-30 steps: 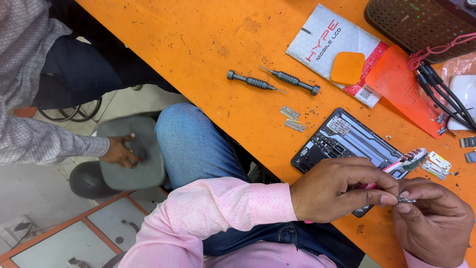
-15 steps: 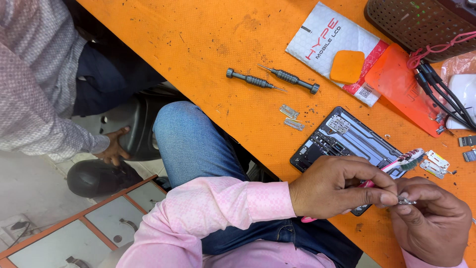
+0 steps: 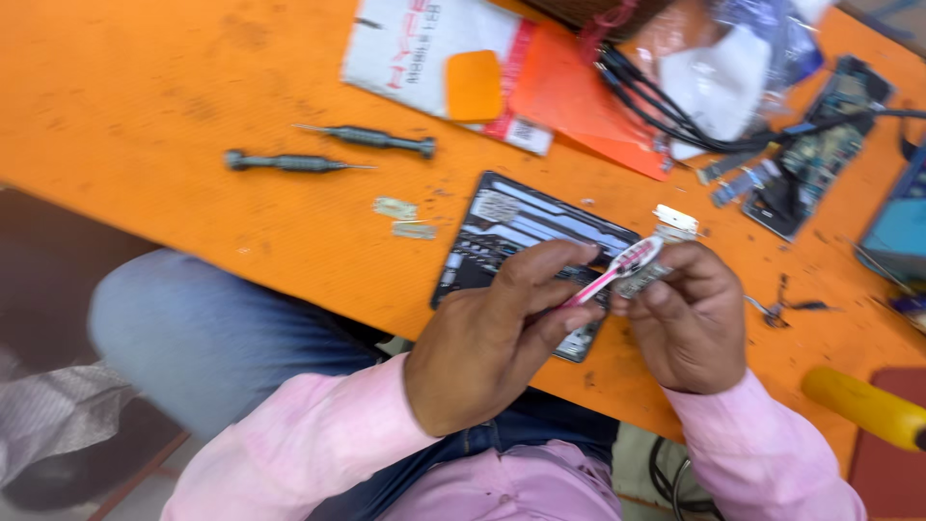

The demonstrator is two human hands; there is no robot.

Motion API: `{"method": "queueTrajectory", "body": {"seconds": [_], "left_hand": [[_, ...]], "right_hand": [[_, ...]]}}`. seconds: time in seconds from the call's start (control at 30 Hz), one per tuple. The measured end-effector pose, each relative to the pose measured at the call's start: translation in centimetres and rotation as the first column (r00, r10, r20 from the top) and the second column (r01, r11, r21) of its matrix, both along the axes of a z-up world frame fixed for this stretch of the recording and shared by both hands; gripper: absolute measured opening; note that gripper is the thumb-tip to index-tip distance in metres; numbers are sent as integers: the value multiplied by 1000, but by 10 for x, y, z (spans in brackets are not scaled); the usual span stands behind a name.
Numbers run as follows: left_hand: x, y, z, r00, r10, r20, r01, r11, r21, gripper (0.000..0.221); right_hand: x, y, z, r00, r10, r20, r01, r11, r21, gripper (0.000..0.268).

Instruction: The person cleans a internal circuit board of a mobile phone using a toothbrush and tweezers while it sits on a repair bench.

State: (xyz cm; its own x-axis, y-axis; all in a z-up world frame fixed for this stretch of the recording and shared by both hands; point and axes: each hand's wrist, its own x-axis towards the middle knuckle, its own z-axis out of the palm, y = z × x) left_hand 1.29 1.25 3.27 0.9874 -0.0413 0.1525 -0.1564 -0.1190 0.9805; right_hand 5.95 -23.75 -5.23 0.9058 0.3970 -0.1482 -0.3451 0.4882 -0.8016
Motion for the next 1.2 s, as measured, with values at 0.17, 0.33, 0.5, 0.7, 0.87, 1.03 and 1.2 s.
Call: {"method": "queueTrajectory", "body": {"seconds": [0.17,0.33,0.5,0.7,0.87,1.03,1.2], "left_hand": [[-2,-3,-8,996,-89,30,86,992,89,29],[-4,-1,-10,978,-116,173,68,962,264,30],[-2,-7,-12,971,-109,212,37,947,318,33],[-5,-9,-13,991,-68,117,46,981,187,27],[-10,-9,-17,992,-65,106,48,988,148,19],[-13,-14,-23,994,-57,94,44,989,138,23],[-13,-15,-27,992,-64,113,48,988,144,25]], "right_hand": [[4,5,8,999,-4,-34,5,1000,24,18],[5,5,10,1000,12,-17,-12,999,32,18],[2,4,8,1000,2,30,-3,1000,23,14],[2,1,8,998,-42,39,42,999,-6,15],[0,-4,3,994,-65,83,69,997,-43,8],[-1,-12,-5,996,-51,74,52,999,-5,4],[3,-21,-7,996,-58,66,57,998,19,1]]}}
